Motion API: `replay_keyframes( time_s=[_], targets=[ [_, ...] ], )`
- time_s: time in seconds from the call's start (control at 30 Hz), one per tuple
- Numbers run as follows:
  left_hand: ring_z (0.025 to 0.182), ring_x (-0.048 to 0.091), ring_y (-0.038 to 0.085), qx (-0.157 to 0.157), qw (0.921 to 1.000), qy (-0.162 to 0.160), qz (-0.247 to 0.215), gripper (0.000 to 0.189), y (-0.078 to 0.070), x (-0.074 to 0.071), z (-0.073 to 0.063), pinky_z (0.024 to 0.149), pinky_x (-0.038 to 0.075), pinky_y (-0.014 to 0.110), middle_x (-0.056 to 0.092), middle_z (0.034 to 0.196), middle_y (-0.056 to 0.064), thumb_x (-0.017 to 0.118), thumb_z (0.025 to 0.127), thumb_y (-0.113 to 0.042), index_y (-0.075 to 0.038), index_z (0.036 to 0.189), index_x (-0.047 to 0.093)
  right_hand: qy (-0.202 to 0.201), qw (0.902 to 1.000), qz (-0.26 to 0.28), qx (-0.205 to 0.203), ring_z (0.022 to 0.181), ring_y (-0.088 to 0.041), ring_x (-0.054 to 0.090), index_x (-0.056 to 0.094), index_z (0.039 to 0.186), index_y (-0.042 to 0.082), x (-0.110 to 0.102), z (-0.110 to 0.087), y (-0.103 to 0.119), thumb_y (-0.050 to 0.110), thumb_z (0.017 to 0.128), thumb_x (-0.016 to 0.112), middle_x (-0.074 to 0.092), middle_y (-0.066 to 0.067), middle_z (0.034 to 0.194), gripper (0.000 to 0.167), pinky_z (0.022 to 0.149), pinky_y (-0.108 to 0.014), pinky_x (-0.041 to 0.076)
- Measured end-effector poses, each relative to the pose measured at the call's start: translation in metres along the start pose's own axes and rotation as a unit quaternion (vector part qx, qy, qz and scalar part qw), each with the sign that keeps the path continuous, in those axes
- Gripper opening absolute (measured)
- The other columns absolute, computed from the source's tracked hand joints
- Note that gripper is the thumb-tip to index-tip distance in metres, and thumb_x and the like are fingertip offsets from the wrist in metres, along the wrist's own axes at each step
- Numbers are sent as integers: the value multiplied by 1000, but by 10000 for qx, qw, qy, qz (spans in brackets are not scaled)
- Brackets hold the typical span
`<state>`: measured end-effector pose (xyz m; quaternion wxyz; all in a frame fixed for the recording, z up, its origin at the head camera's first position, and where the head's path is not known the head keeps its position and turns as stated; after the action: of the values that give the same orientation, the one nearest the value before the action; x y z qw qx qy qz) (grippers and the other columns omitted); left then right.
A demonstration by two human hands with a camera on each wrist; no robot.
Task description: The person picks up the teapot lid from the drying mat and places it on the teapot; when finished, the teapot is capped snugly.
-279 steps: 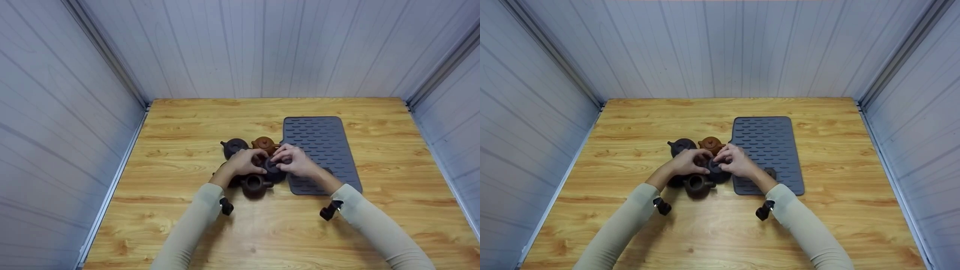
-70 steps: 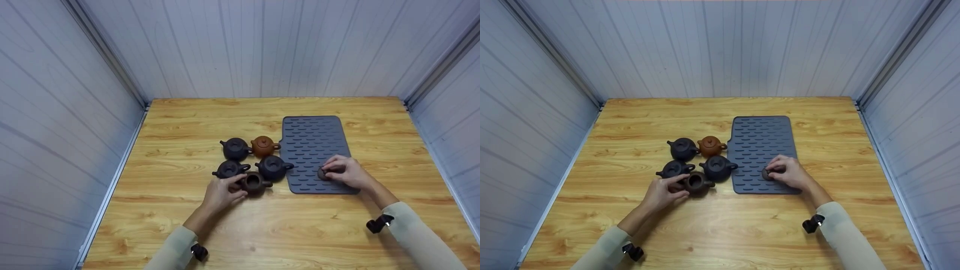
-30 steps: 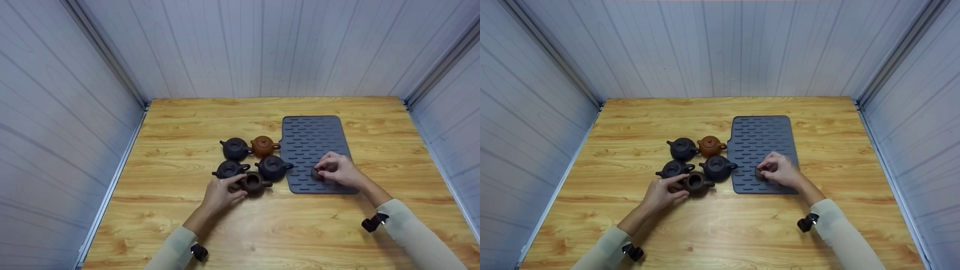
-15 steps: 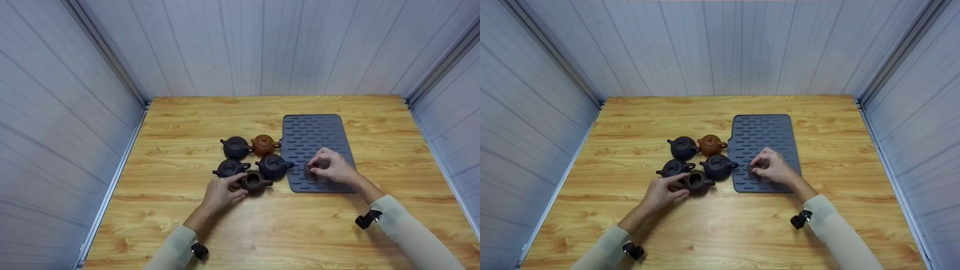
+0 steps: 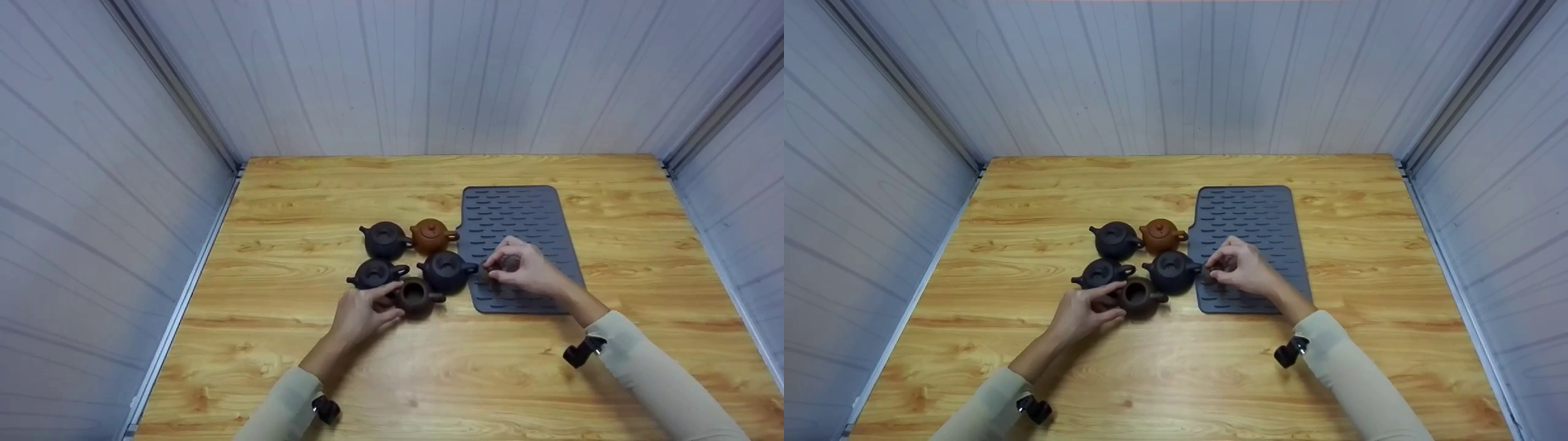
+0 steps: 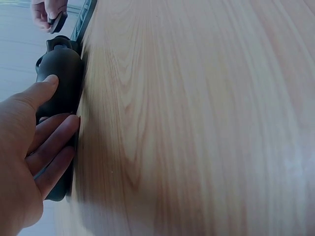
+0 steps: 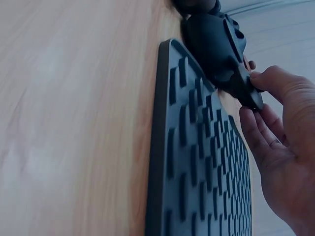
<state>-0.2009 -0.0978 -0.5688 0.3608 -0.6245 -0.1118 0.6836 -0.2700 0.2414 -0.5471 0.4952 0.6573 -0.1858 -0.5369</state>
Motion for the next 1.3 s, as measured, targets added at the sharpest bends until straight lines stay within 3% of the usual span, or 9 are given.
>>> replay_keyframes(
  time_s=[0.23, 0.57, 0.8, 1.0, 1.13, 1.3],
  targets=[
    [73, 82, 11, 299, 9993, -202, -106, 55, 6, 5, 1, 76, 65, 36, 89, 92, 0, 98, 88, -36, -23, 140, 82, 73, 9996, 129, -219, 104, -9, 64, 87, 109, 8, 11, 13, 18, 5, 98, 87, 67, -14, 113, 11, 90, -19, 60],
    [74, 82, 14, 41, 10000, -5, -67, 55, 1, 1, 1, 76, 65, 35, 89, 94, 2, 98, 89, -33, -23, 140, 82, 262, 9988, 215, -355, 107, -17, 64, 87, 108, 9, 33, 29, 41, 3, 96, 88, 65, -14, 113, 14, 91, -21, 63],
    [76, 84, 16, -65, 9999, 27, -135, 55, 2, 0, 0, 77, 66, 32, 89, 96, 3, 98, 89, -31, -23, 141, 81, 376, 9965, 54, -749, 100, -17, 67, 87, 106, 10, 50, 41, 59, 5, 94, 88, 67, -16, 112, 13, 84, -23, 61],
    [78, 84, 17, -9, 10000, 31, -56, 55, 1, 0, 0, 82, 67, 41, 90, 97, 3, 97, 89, -33, -24, 141, 81, 635, 9936, 53, -934, 101, -19, 68, 86, 108, 9, 64, 47, 71, 7, 96, 86, 68, -16, 113, 12, 86, -26, 64],
    [77, 84, 17, 149, 9998, -72, -100, 55, 2, 0, 0, 82, 67, 44, 89, 96, 2, 98, 89, -33, -24, 140, 81, 772, 9922, 53, -978, 104, -22, 68, 86, 109, 10, 72, 49, 78, 8, 97, 85, 68, -16, 115, 12, 88, -30, 65],
    [70, 79, 10, 586, 9974, -401, -88, 52, 14, 8, 0, 67, 60, 36, 89, 90, -1, 96, 91, -37, -27, 139, 82, 878, 9915, 62, -961, 106, -24, 69, 87, 110, 10, 79, 51, 85, 7, 98, 84, 68, -16, 118, 13, 90, -34, 66]
  ],
)
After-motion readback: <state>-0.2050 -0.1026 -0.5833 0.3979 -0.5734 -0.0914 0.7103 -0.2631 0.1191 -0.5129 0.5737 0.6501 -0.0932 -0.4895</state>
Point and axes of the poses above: each hand's wrist, its own z-axis towards the middle knuckle, its own x-axis out of the palm, y = z × x, the point moved 7 cm from there along z, towards the middle knuckle
